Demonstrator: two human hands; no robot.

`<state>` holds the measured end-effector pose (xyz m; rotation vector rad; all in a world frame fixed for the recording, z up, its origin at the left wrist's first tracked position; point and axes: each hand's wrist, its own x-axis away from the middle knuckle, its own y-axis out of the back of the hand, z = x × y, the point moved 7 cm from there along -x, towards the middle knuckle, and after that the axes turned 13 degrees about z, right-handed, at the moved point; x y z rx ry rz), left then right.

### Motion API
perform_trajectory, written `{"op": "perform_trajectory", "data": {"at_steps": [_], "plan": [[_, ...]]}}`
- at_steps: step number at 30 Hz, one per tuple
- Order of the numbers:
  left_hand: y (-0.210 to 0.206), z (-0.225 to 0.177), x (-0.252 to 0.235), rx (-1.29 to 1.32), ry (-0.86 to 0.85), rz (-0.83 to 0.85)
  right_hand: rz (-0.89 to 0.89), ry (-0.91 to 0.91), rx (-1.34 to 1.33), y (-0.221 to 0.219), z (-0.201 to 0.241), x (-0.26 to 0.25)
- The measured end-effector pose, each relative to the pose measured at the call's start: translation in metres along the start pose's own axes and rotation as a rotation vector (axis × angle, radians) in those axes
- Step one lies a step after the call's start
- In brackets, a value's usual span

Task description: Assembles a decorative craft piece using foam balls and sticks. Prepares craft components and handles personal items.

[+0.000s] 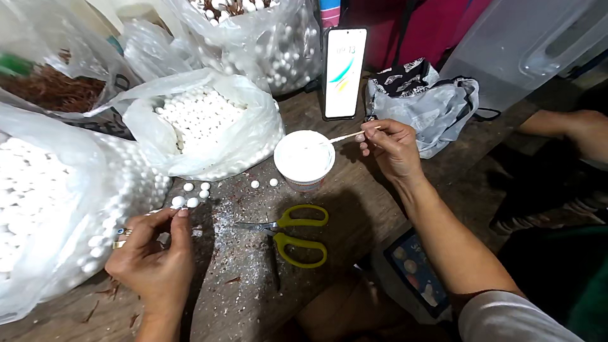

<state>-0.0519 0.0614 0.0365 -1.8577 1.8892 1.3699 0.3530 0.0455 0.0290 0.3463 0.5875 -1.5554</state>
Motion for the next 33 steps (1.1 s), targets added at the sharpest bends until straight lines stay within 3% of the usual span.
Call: {"op": "perform_trajectory", "data": {"at_steps": [15,21,26,33], "plan": [[0.000,0.000,0.000,0.002,-0.008,-0.001,-0.009,-0.033,0.053,-0.009,0.000,0.006],[0.001,-0.001,0.000,-0.012,-0.010,-0.006,0.019,-0.165,0.058,-0.013,-0.006,0.012],[0.001,-0.001,0.000,-0.009,-0.019,-0.011,-0.036,-0.346,0.215,-0.015,-0.010,0.036],[0.002,0.000,-0.001,0.143,0.046,-0.025,-0.035,-0.339,0.378,-0.027,-0.003,0.056]]}}
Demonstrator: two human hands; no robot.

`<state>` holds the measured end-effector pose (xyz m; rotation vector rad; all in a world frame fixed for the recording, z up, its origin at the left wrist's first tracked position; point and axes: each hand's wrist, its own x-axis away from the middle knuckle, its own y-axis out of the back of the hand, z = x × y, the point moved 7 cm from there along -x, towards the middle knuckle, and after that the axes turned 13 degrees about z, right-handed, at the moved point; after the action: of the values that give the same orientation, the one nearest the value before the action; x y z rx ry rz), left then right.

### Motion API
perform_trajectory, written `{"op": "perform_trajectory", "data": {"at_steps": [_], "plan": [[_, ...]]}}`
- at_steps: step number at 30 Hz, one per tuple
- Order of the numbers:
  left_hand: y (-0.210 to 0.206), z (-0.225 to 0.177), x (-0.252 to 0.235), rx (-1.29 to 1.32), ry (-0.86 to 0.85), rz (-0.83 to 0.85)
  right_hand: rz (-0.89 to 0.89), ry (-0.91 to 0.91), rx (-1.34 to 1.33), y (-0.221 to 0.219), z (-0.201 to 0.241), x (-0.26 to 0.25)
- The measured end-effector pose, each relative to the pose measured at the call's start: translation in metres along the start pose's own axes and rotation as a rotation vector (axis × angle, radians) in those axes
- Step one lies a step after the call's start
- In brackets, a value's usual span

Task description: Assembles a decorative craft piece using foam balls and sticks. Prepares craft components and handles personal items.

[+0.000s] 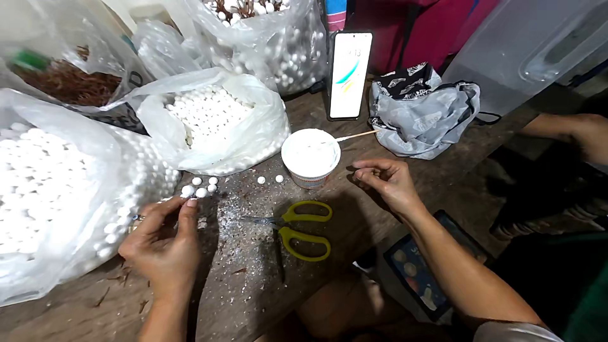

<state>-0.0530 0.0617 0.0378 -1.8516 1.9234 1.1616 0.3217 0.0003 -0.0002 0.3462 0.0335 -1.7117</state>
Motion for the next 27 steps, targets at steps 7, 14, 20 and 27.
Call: {"op": "perform_trajectory", "data": {"at_steps": [7,14,20,27], "plan": [[-0.001,0.003,-0.001,0.130,0.155,0.003,-0.023,0.075,-0.007,-0.011,0.005,0.007],[-0.005,0.005,0.001,0.543,0.430,-0.166,0.103,0.395,0.120,-0.063,0.053,0.027],[-0.005,0.015,0.001,0.751,0.565,-0.264,0.276,0.548,0.143,-0.119,0.076,0.019],[-0.002,0.011,-0.001,0.729,0.502,-0.187,0.344,0.539,0.129,-0.147,0.076,0.016]]}}
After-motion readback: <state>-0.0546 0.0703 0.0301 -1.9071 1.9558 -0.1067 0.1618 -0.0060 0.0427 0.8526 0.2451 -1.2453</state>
